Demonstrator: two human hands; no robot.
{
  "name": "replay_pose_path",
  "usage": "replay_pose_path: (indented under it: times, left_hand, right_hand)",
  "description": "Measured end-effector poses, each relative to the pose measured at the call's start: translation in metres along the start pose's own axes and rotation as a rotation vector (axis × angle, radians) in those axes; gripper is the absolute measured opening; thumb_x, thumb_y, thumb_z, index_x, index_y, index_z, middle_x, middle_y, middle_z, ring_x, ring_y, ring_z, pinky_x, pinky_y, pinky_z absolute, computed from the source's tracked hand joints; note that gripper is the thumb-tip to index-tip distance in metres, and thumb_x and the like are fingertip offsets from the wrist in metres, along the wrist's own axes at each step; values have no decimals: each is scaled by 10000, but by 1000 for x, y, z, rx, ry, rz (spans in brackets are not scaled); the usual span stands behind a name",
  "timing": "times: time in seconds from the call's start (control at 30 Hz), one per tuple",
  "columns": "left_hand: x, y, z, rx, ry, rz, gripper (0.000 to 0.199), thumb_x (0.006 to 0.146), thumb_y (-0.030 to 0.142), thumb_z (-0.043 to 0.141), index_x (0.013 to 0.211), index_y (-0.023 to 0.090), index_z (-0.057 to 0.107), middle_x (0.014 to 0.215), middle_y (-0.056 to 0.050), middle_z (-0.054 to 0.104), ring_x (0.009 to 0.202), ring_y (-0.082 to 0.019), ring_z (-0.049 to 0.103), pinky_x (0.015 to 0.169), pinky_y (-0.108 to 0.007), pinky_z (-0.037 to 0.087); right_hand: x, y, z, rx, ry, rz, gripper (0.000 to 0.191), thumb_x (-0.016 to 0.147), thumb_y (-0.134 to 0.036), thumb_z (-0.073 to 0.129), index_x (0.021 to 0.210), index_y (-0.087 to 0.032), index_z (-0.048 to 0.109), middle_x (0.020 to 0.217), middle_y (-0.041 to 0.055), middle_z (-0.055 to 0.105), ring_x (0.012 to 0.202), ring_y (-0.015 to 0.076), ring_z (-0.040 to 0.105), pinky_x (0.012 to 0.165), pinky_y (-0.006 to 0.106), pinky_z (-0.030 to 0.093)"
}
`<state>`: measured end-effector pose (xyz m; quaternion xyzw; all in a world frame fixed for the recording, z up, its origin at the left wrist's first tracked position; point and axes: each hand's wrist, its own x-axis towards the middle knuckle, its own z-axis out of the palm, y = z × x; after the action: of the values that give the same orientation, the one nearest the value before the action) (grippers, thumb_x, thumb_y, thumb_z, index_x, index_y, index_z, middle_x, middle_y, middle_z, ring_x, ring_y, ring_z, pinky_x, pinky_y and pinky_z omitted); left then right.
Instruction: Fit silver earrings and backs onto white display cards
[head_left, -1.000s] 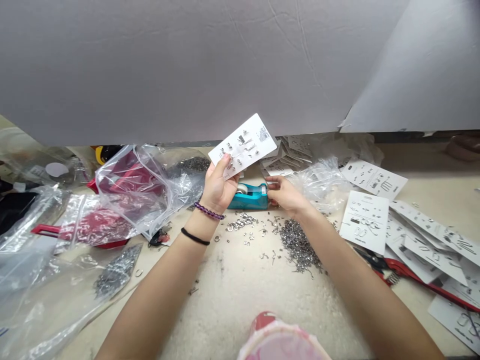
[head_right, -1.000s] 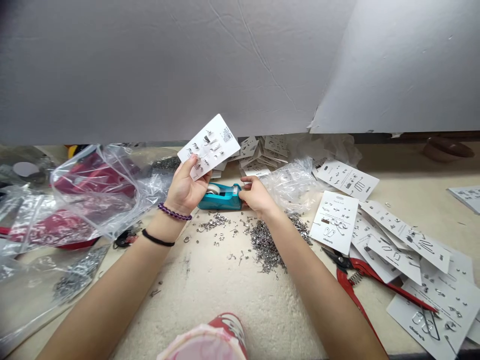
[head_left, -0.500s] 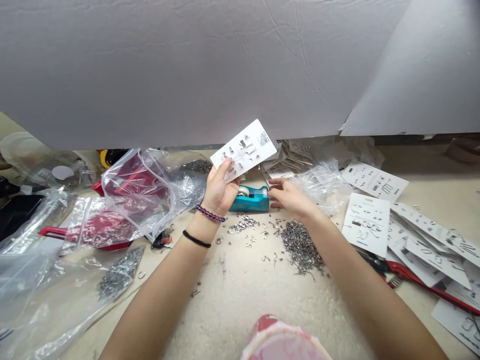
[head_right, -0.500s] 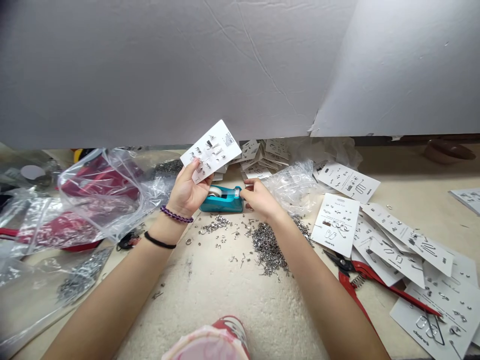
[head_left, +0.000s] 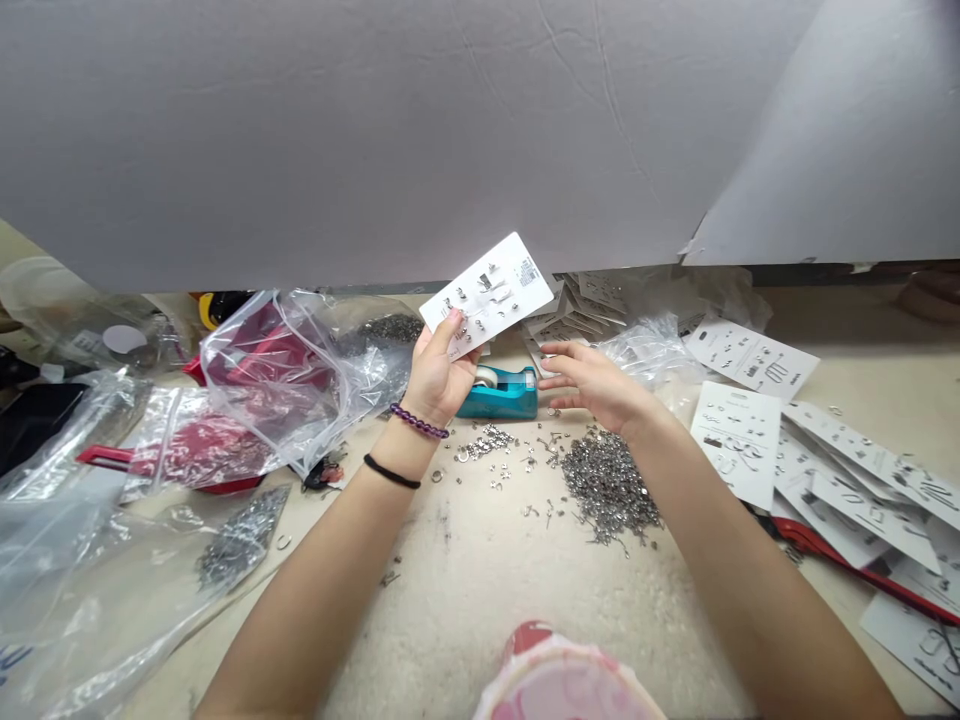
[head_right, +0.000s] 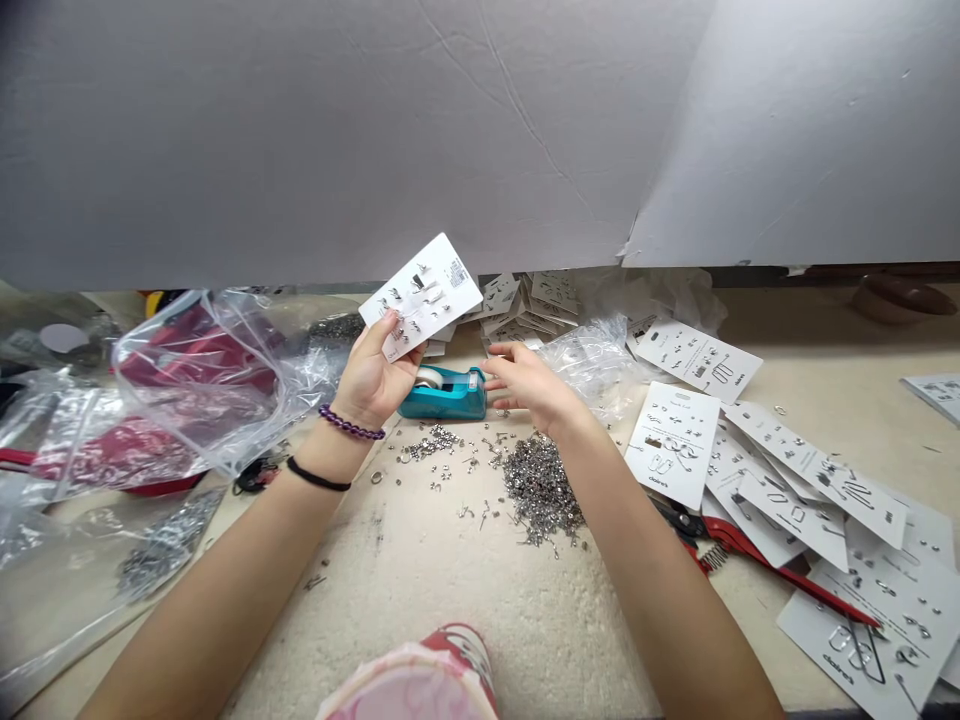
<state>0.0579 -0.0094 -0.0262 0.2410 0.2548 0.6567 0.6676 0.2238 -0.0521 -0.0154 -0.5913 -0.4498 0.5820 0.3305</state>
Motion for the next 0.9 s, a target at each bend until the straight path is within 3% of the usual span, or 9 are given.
replay_pose_path:
  times: [0.2, 0.63, 0.8, 0.9]
  left_hand:
    - [-1, 0, 1, 15, 1, 5, 142, 793, 104, 545, 908, 162, 604, 883, -23, 685, 812, -119, 634, 658, -200, 516]
    - [0, 0, 0, 43, 32, -1, 155, 796, 113, 537, 911, 187, 610, 891, -22, 683, 863, -128, 622, 670, -201, 505]
    - [0, 0, -1, 48, 18, 1, 151, 789, 126, 552, 913, 192, 609, 907, -19, 684, 873, -131, 624, 676, -202, 510]
    - [0, 0, 0, 38, 27, -1, 173, 787, 117, 550, 934, 189, 604, 893, -18, 685, 854, -126, 629, 669, -203, 512]
  right_hand:
    - [-1, -1, 1, -2, -24, -35, 379, 787, -330, 536, 1128, -177, 469, 1076, 111, 571, 962, 201, 567, 715, 291, 535]
    - [7, 8, -3, -92, 4, -73, 342, 780, -282, 516, 1097, -158, 482, 944, 97, 586, 803, 174, 586, 603, 279, 524]
    - [8, 11, -3, -177, 21, -84, 271, 776, -236, 514, 1039, -168, 500, 942, 90, 581, 828, 177, 584, 609, 281, 524]
    - [9, 14, -1, -196, -12, -97, 279, 772, -213, 526, 1044, -169, 480, 924, 79, 577, 750, 164, 599, 613, 296, 529]
